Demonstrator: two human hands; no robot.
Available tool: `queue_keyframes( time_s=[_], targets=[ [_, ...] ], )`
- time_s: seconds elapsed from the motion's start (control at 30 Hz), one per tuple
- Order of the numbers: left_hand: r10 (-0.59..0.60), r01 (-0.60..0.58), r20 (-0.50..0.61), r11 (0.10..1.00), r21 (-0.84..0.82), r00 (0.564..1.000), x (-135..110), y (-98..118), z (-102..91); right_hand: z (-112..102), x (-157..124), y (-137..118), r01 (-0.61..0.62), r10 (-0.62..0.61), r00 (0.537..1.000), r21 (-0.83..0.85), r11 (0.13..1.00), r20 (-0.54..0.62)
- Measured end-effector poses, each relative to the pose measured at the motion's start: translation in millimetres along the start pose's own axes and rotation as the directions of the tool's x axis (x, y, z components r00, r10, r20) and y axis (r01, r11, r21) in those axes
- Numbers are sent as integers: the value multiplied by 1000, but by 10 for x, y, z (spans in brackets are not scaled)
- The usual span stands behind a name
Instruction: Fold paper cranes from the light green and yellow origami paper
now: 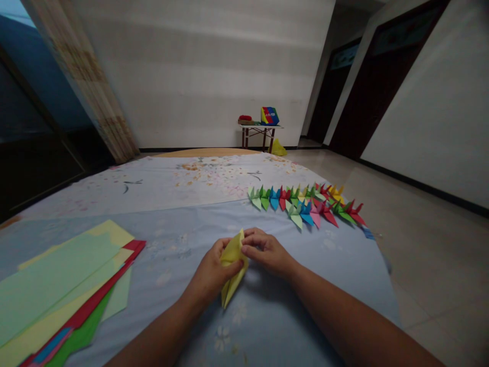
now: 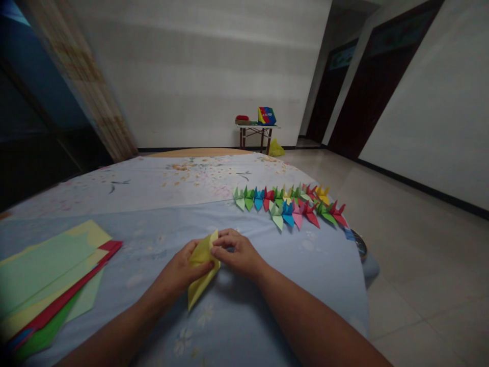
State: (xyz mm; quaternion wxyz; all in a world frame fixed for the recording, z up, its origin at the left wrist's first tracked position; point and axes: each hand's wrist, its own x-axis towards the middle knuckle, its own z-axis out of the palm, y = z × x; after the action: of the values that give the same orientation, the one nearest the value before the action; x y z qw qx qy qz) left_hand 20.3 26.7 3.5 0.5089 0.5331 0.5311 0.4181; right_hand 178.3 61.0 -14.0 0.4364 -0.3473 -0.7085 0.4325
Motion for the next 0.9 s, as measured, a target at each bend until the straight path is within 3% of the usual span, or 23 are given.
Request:
queue_keyframes(
  time_s=[0.43, 0.6, 0.7, 0.8, 0.9],
  targets=[
    [-31, 31, 27, 999, -22, 999, -20, 30, 14, -31, 4, 10, 52, -54, 998, -61, 997, -39],
    [-1, 1, 6, 1000, -2, 1000, -16, -3, 4, -83, -6, -72, 71, -89, 992, -181, 981, -91],
    [-1, 1, -1, 1000, 10, 1000, -18, 4, -4, -131, -18, -138, 151, -190, 975, -284, 947, -117],
    [-8, 7, 40, 1000, 26, 999, -19, 18, -29, -198, -34, -221, 262, -306, 950, -388, 883, -55],
    [-14, 4, 145, 998, 68, 989, -18, 28, -73, -252, -50, -307, 352, -361, 929, -487, 799, 79]
  ],
)
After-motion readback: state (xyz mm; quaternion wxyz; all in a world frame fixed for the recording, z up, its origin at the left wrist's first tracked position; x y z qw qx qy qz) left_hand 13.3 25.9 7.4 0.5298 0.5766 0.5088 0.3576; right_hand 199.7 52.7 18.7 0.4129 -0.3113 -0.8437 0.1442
